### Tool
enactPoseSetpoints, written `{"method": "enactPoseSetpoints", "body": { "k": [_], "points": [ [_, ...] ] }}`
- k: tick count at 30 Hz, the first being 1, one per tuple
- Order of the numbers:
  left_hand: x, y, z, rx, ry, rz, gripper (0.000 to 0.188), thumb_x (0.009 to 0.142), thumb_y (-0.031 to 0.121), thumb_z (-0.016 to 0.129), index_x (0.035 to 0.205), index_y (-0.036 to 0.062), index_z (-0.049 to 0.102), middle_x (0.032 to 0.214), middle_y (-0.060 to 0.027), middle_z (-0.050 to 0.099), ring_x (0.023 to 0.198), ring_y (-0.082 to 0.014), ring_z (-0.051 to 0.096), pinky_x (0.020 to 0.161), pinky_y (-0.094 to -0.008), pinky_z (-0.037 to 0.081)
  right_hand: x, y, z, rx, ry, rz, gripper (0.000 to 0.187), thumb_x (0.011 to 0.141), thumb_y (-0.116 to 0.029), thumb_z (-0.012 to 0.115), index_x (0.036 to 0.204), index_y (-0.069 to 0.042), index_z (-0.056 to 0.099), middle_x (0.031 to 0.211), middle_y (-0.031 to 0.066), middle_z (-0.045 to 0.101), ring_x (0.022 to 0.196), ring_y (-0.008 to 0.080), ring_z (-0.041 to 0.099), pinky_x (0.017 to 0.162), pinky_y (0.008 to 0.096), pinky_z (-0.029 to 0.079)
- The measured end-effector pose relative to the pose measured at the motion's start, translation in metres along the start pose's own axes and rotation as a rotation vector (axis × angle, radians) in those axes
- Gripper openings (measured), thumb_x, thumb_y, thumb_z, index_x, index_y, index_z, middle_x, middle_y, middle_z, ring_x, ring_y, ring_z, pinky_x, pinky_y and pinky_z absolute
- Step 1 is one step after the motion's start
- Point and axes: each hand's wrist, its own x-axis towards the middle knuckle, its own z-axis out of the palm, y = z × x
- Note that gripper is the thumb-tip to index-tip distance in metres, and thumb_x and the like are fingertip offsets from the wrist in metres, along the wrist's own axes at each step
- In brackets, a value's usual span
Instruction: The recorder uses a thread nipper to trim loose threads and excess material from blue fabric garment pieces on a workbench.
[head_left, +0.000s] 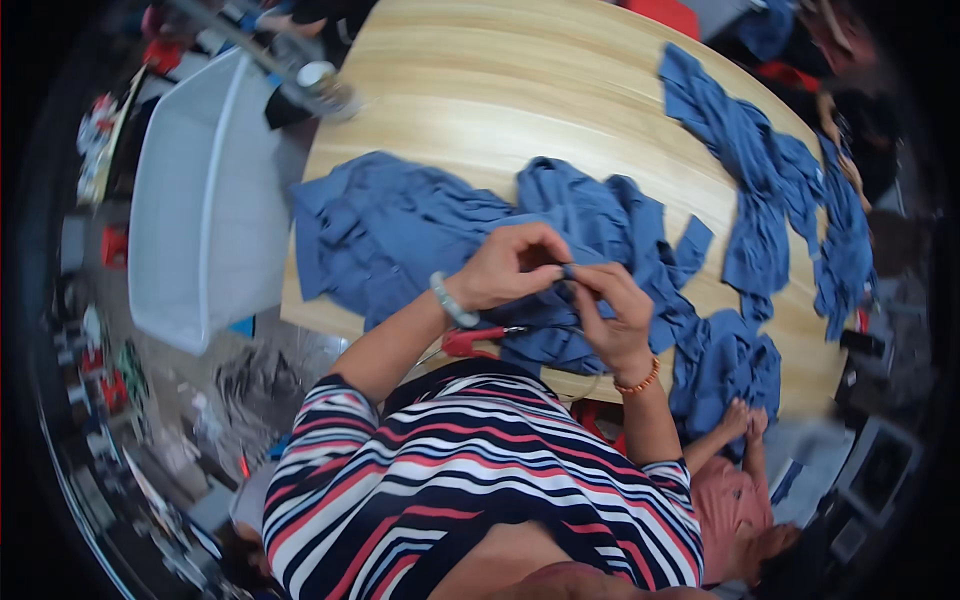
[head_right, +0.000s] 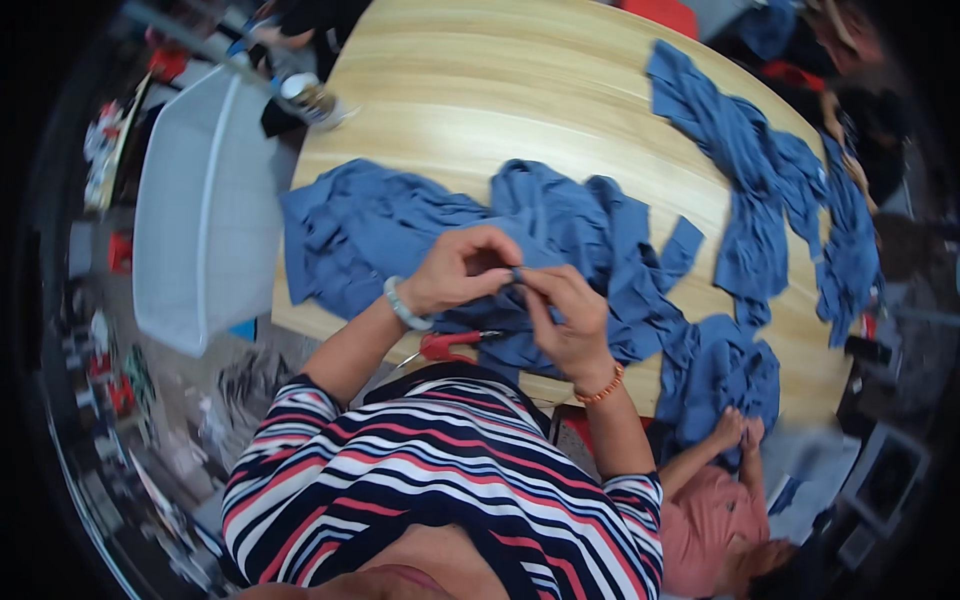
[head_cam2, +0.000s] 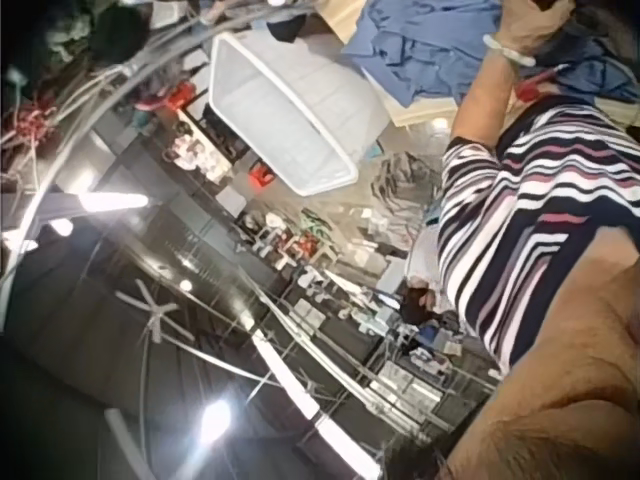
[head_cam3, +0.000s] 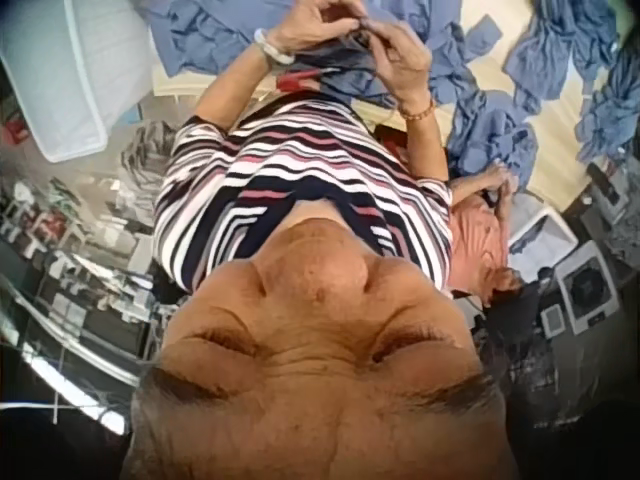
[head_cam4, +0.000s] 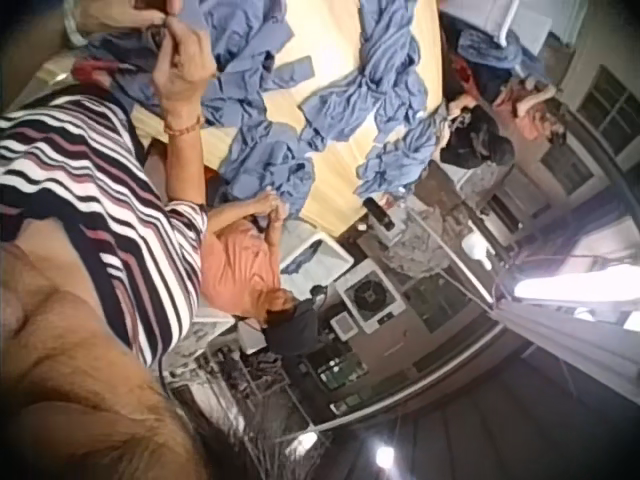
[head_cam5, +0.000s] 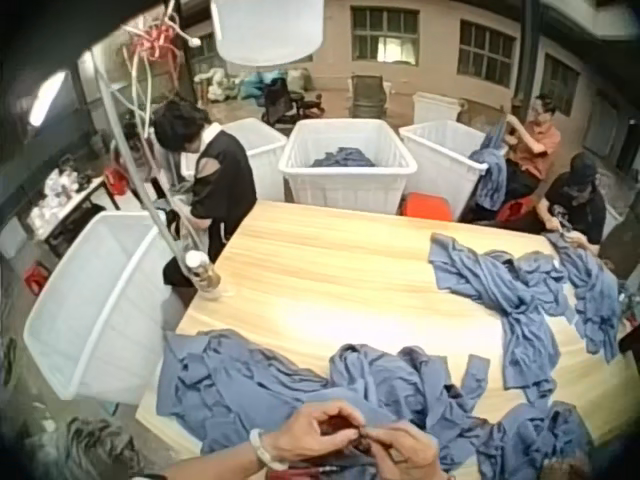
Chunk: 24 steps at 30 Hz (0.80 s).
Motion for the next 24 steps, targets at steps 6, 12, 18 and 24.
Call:
{"method": "enactPoseSetpoints", "body": {
  "k": [6, 12, 18, 24],
  "points": [
    [-0.007, -0.011, -0.001, -0.307, -0.001, -0.054, 0.017, 0.086, 0.001, 0.065, 0.102, -0.0005, 0.06, 0.094, -0.0046, 0.062, 0.08, -0.0077, 0.06, 0.068, -0.0213, 0.053, 0.0, -0.005, 0.003, 0.084, -0.059, 0.079, 0.023, 0.078, 0.011, 0.063, 0.099, 0.002, 0.066, 0.084, 0.0107, 0.064, 0.069, 0.0167, 0.064, 0.058, 0.0241, 0.051],
    [-0.012, -0.008, 0.001, -0.217, -0.001, 0.029, 0.012, 0.085, -0.003, 0.062, 0.097, -0.0006, 0.059, 0.093, -0.0029, 0.058, 0.079, -0.0075, 0.056, 0.07, -0.0212, 0.049, -0.001, -0.002, 0.004, -0.011, -0.103, 0.105, 0.019, 0.079, 0.007, 0.063, 0.097, 0.002, 0.064, 0.077, 0.0106, 0.06, 0.06, 0.0157, 0.055, 0.055, 0.0252, 0.044],
    [-0.019, -0.005, 0.017, 0.12, 0.15, 0.161, 0.012, 0.083, -0.004, 0.06, 0.093, 0.0007, 0.057, 0.093, -0.0034, 0.056, 0.082, -0.0083, 0.054, 0.07, -0.0215, 0.046, -0.004, -0.002, 0.006, -0.125, -0.088, 0.072, 0.009, 0.081, 0.007, 0.061, 0.089, 0.002, 0.062, 0.072, 0.0098, 0.057, 0.056, 0.0177, 0.053, 0.052, 0.0265, 0.043],
    [-0.024, -0.005, 0.03, 0.468, 0.412, 0.479, 0.015, 0.077, -0.007, 0.062, 0.09, 0.0003, 0.058, 0.089, -0.0111, 0.059, 0.075, -0.0206, 0.058, 0.067, -0.027, 0.048, -0.001, -0.015, 0.016, -0.076, -0.009, 0.143, 0.007, 0.083, 0.004, 0.06, 0.089, 0.002, 0.062, 0.068, 0.0072, 0.054, 0.055, 0.0123, 0.052, 0.051, 0.0232, 0.04]
  ]
}}
